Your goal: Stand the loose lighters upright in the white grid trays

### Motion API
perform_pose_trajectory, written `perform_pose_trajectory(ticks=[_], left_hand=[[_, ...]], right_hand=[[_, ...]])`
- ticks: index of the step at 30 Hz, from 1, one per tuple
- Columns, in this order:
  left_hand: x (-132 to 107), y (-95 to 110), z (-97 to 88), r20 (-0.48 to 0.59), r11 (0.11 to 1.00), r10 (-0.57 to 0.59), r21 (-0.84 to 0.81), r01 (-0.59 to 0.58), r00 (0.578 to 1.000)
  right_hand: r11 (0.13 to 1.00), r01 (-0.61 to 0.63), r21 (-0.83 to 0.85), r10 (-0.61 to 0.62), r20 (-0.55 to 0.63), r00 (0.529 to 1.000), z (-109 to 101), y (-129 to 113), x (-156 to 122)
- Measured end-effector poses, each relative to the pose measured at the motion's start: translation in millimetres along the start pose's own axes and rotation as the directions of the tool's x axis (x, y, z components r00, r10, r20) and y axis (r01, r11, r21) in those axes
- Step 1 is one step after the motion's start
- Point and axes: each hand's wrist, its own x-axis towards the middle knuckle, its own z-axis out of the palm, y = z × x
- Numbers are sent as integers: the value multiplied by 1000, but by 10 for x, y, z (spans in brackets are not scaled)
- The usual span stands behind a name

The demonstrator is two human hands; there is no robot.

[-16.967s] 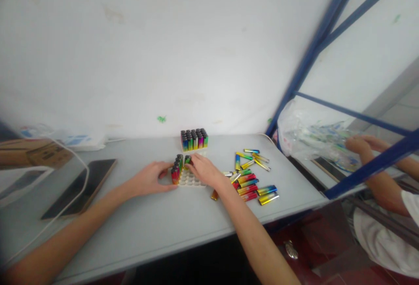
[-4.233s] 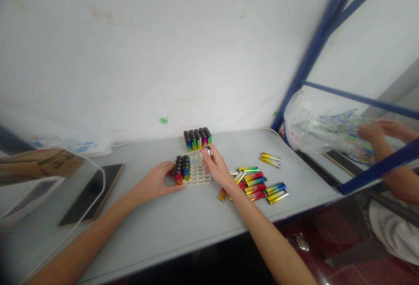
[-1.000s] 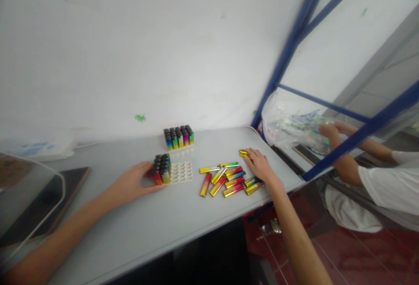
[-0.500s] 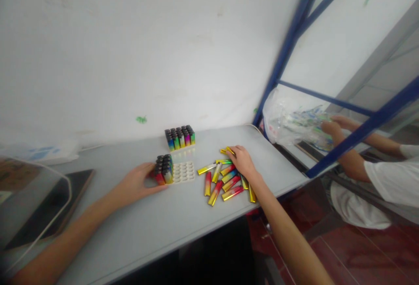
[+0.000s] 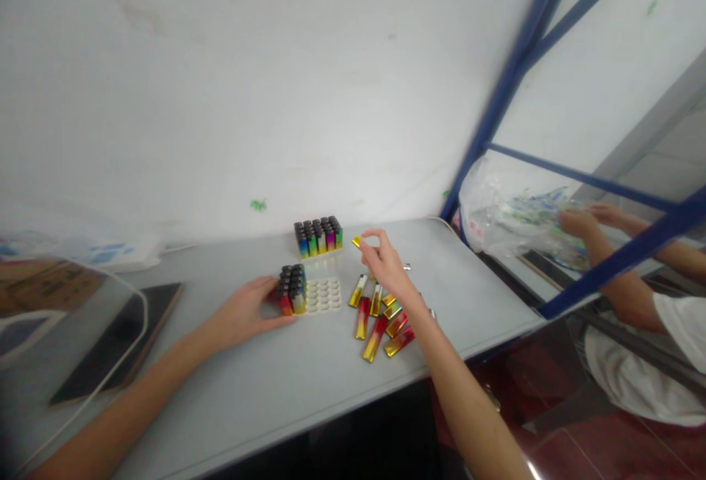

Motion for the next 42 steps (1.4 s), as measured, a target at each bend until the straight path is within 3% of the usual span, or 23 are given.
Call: perform_pose_trajectory(ticks=[2,5,8,11,16,19,25,29,34,37,42], left_hand=[[-2,10,-3,7,1000,-4,0,4,1000],[-8,29,-9,15,1000,-7,-5,7,1000],[-15,46,-20,21,1000,7,-20,-6,1000],[-17,51,-23,23,1000,9,-25,-8,1000],[-15,37,-11,24,1000,-8,3,8,1000],[-15,42,-20,23,1000,-2,-4,2,1000],[-1,56,-52,27,999,8,-35,-7,1000],[-1,50,-77,50,999,9,-45,-7,999],[-15,43,-112,62,999,25,-24,-24,998],[-18,42,-117,71,999,31,-15,-30,997],[-22,37,-94,59,999,37,2,-37,998]], right_hand=[[993,-36,112,33,28,999,197,-105,16],[976,-48,213,55,-27,998,455,-189,39],[976,-19,216,41,-98,994,634,-136,46],[987,31,157,-18,-86,996,723,-19,21],[961,-8,276,-25,116,993,758,1,-63],[948,-80,309,34,153,988,764,-66,-95],[999,7,35,-6,-21,1000,768,-47,-113],[997,-12,-75,2,-129,992,779,27,-120],[988,17,-153,-40,-148,988,787,41,-138],[982,66,-174,-84,-98,992,782,-2,-160],[956,226,-187,-201,146,969,776,-48,-177]])
